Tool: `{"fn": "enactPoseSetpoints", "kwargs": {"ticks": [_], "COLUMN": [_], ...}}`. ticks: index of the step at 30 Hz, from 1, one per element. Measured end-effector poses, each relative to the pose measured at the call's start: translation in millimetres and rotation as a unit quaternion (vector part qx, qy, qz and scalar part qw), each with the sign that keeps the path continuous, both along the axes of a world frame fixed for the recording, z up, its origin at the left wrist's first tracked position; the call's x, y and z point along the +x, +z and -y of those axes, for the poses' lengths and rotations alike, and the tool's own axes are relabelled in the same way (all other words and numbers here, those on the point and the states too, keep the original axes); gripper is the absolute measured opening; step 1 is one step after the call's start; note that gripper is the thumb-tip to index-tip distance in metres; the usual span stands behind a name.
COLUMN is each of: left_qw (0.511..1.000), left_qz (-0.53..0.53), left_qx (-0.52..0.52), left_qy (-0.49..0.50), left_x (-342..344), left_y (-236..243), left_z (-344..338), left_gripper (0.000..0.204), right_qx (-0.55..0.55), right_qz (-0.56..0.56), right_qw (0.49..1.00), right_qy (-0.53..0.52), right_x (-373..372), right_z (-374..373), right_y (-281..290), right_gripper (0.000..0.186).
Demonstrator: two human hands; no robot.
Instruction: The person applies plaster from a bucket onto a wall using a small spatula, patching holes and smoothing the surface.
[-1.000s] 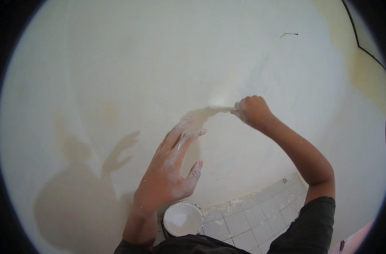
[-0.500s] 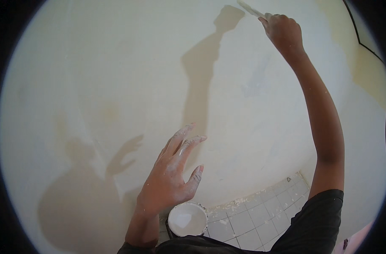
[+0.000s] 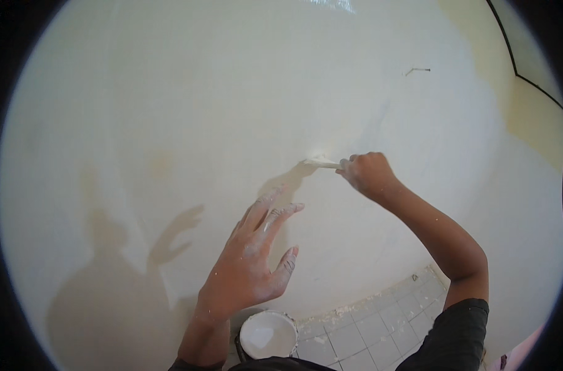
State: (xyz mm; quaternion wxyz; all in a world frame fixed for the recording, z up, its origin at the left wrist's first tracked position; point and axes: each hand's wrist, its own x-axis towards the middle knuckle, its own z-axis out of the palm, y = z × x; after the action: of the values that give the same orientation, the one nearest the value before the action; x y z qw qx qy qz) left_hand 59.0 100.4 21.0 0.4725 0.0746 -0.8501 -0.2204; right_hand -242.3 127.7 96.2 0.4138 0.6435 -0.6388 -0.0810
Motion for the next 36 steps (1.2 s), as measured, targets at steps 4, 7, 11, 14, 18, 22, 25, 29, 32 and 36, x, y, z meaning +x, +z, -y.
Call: {"fn": "enactPoseSetpoints", "kwargs": {"ticks": [4, 7, 11, 14, 18, 22, 25, 29, 32, 36], "left_qw": [1.0, 0.999, 0.999, 0.999, 0.998, 0.998, 0.999, 0.998, 0.997, 0.998], "left_qz": [-0.007, -0.014, -0.002, -0.012, -0.035, -0.036, -0.038, -0.037, -0.042, -0.041], "left_qx": [-0.019, -0.03, -0.016, -0.01, -0.018, -0.02, -0.004, -0.005, -0.008, 0.013], "left_qy": [0.017, 0.021, 0.029, 0.047, 0.056, 0.053, 0.031, 0.048, 0.057, 0.054], "left_x": [4.5, 8.8, 11.1, 10.8, 6.0, -0.6, -5.8, -12.0, -11.6, -9.3], "left_y": [5.8, 14.8, 20.4, 21.4, 23.1, 19.5, 16.4, 9.0, 2.5, -4.8], "left_z": [-0.6, 1.2, -1.2, -0.4, 0.0, -3.8, -6.9, -11.5, -12.8, -17.3], "left_gripper": [0.051, 0.051, 0.05, 0.05, 0.05, 0.051, 0.051, 0.051, 0.05, 0.05], "right_qx": [-0.116, -0.171, -0.301, -0.337, -0.392, -0.302, -0.222, -0.076, 0.036, -0.019], "right_qz": [-0.039, -0.042, -0.103, -0.116, -0.161, -0.171, -0.161, -0.117, -0.023, -0.048], "right_qw": [0.993, 0.984, 0.947, 0.934, 0.906, 0.937, 0.959, 0.982, 0.992, 0.991], "right_qy": [-0.005, 0.007, 0.036, 0.033, 0.021, 0.043, 0.07, 0.127, 0.12, 0.124], "right_x": [-14.1, -11.3, -1.7, 18.3, 24.4, 16.2, 9.3, -6.3, 8.5, 3.9], "right_z": [12.4, 20.1, 18.8, 19.3, 22.0, 35.0, 30.0, 24.8, 13.1, 22.5], "right_y": [68.1, 144.5, 246.8, 288.7, 304.7, 279.4, 247.8, 185.9, 146.1, 140.7], "right_gripper": [0.026, 0.025, 0.027, 0.021, 0.029, 0.028, 0.026, 0.025, 0.023, 0.02]}}
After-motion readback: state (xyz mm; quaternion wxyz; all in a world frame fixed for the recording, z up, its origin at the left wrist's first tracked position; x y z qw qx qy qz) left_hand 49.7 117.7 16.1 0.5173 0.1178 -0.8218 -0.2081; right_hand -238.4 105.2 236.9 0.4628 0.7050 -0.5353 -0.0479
